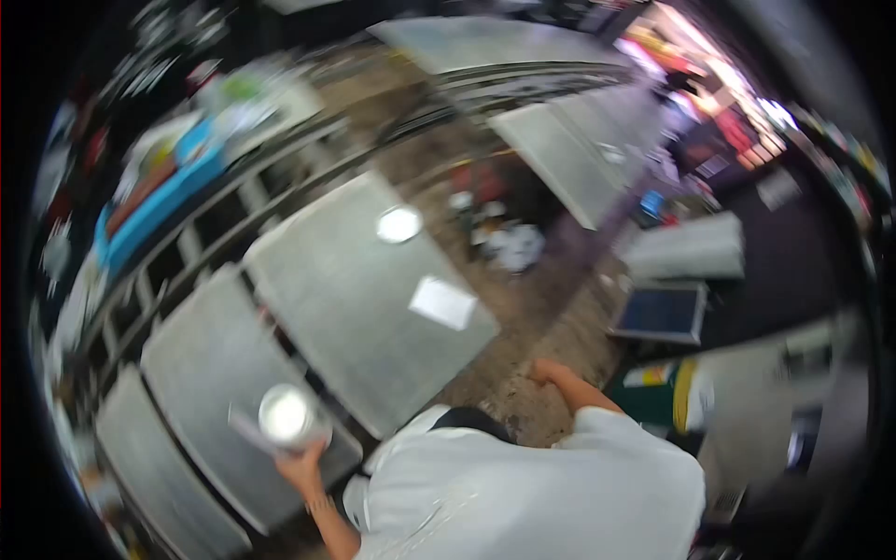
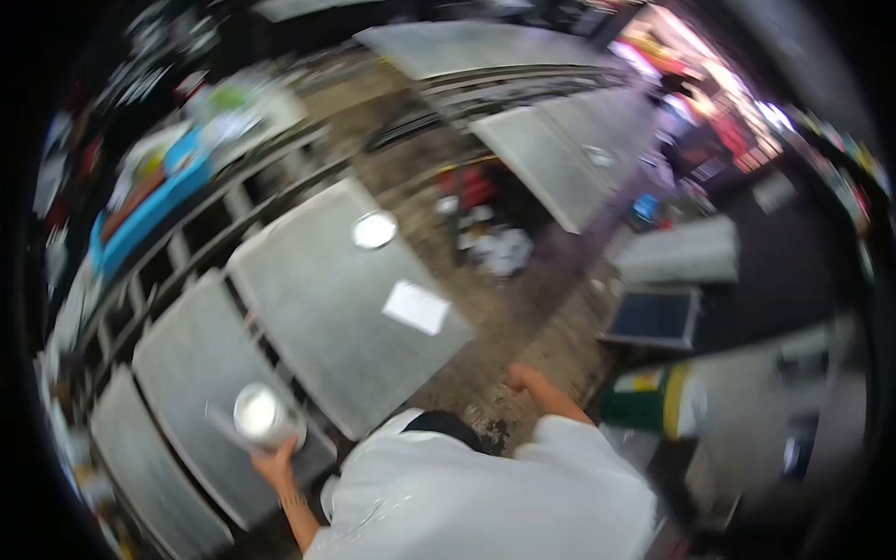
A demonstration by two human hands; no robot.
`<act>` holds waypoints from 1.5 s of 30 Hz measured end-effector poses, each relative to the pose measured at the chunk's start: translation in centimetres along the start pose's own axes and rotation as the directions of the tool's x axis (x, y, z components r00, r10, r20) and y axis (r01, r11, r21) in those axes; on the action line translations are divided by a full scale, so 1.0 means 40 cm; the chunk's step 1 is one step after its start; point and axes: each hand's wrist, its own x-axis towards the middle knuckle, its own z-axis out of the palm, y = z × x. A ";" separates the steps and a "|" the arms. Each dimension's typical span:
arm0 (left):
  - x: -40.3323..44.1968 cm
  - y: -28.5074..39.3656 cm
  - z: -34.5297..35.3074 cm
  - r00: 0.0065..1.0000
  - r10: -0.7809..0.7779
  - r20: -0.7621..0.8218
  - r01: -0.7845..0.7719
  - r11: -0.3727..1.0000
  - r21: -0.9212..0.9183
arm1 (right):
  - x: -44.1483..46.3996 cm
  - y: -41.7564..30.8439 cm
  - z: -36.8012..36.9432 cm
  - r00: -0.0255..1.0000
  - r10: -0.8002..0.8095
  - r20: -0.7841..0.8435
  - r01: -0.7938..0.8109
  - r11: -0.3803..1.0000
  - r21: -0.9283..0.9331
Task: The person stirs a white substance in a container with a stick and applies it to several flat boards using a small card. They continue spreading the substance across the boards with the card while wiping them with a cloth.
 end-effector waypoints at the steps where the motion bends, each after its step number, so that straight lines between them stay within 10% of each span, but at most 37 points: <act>1: 0.007 -0.026 -0.015 0.999 -0.017 0.035 0.017 1.000 -0.004 | -0.069 -0.024 -0.042 0.990 0.138 -0.013 -0.137 0.989 0.055; 4: 0.030 -0.087 -0.061 0.992 0.026 0.127 -0.013 0.994 -0.109 | -0.173 -0.157 -0.119 0.978 0.132 -0.164 -0.162 0.969 -0.188; 6: 0.028 -0.106 -0.103 0.986 -0.060 0.152 0.073 0.994 -0.082 | -0.366 -0.377 -0.283 0.991 0.120 0.065 -0.130 0.975 0.179; 7: 0.030 -0.105 -0.119 0.985 -0.057 0.162 0.069 0.995 -0.072 | -0.302 -0.415 -0.256 0.979 -0.181 -0.092 0.199 0.949 0.244; 11: 0.020 -0.045 -0.206 0.961 -0.192 0.201 0.207 0.977 -0.054 | -0.454 -0.898 -0.252 0.573 -0.501 -0.649 0.770 0.601 0.216; 13: 0.013 -0.006 -0.258 0.957 -0.085 0.276 0.110 0.991 -0.078 | -0.551 -1.116 -0.230 0.326 -0.788 -0.522 0.933 0.179 0.314; 19: 0.000 0.060 -0.457 0.923 -0.065 0.380 0.093 0.994 -0.056 | -0.618 -1.531 -0.047 0.113 -0.789 -0.604 0.929 -0.131 0.345; 22: -0.007 0.088 -0.548 0.934 -0.032 0.356 0.033 0.999 0.003 | -0.660 -1.612 -0.013 0.197 -0.780 -0.594 0.907 -0.086 0.413; 23: -0.015 0.147 -0.557 0.883 -0.187 0.430 0.261 0.958 -0.118 | -0.674 -1.631 -0.005 0.216 -0.775 -0.594 0.922 -0.038 0.385; 24: -0.018 0.100 -0.595 0.925 0.032 0.378 -0.007 0.998 -0.068 | -0.696 -1.647 0.004 0.184 -0.768 -0.614 0.953 -0.012 0.302; 30: -0.049 0.209 -0.810 0.990 0.024 0.141 -0.032 0.998 0.049 | -0.720 -1.691 0.008 0.147 -0.722 -0.676 0.983 0.033 0.179; 35: -0.100 0.362 -0.871 0.991 0.019 0.130 -0.052 0.965 0.257 | -0.666 -1.660 -0.015 -0.070 -0.662 -0.746 0.989 0.052 -0.140; 37: -0.096 0.394 -0.867 0.897 0.344 0.278 -0.442 0.716 0.540 | -0.663 -1.645 -0.029 -0.125 -0.660 -0.741 0.979 0.037 -0.199; 45: -0.057 0.608 -0.652 0.765 0.298 0.571 -0.619 0.094 0.780 | -0.686 -1.562 -0.084 -0.208 -0.664 -0.718 0.924 0.107 -0.366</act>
